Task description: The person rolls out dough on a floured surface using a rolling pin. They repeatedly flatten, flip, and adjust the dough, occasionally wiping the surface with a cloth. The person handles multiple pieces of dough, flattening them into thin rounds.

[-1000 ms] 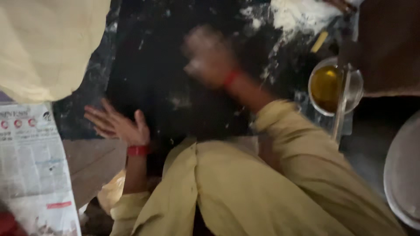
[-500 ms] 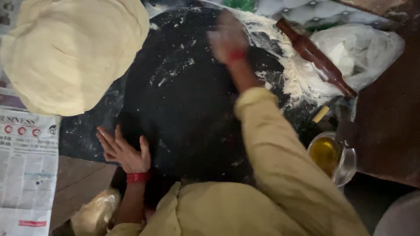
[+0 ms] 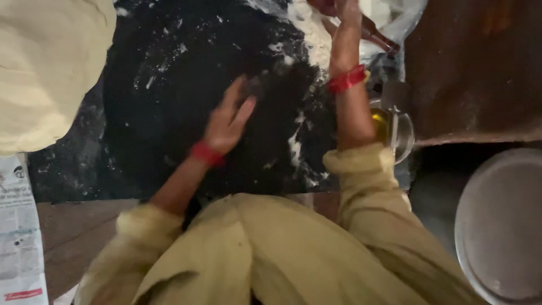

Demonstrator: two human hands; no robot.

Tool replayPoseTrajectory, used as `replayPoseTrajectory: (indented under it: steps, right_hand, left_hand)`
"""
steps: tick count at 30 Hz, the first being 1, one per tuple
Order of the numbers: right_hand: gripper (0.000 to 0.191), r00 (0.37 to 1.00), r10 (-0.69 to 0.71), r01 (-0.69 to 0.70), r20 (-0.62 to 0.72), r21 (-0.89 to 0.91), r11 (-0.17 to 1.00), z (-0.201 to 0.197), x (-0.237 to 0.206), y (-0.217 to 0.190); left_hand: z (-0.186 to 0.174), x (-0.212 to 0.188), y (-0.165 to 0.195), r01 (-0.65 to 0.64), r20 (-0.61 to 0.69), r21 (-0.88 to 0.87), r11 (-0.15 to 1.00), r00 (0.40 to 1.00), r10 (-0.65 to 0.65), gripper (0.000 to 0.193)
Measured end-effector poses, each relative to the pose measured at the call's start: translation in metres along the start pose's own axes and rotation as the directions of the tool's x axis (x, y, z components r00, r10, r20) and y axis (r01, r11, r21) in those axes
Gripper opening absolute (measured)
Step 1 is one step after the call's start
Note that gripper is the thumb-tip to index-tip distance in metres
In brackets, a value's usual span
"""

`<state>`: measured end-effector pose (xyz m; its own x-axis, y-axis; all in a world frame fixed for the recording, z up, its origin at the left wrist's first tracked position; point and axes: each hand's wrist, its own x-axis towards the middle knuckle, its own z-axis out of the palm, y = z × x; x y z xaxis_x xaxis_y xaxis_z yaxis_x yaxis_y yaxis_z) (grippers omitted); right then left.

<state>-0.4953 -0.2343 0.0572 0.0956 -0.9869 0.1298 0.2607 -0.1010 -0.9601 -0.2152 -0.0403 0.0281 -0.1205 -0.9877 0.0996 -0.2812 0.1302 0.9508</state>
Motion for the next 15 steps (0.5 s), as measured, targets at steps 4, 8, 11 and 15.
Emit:
replayPoseTrajectory:
  steps: [4,8,11,15]
  right_hand:
    - [0.039,0.998,0.016,-0.04,0.053,0.495,0.868,0.041,-0.063,0.017]
    - [0.043,0.983,0.158,-0.185,0.096,0.531,0.827,0.04,-0.122,0.041]
    - [0.047,0.981,0.191,-0.16,-0.025,0.446,0.88,0.014,-0.131,0.043]
    - [0.054,0.748,-0.088,-0.535,0.658,0.677,0.506,0.012,-0.083,0.025]
  left_hand:
    - [0.102,0.108,0.046,0.547,0.317,-0.676,0.494,0.821,-0.475,0.102]
    - [0.069,0.196,0.062,0.423,0.177,-0.78,0.46,0.855,-0.487,0.1]
    - [0.053,0.197,0.061,0.318,0.023,-0.735,0.599,0.895,-0.446,0.098]
    - [0.121,0.088,0.048,0.132,0.001,-0.471,0.872,0.989,-0.149,0.095]
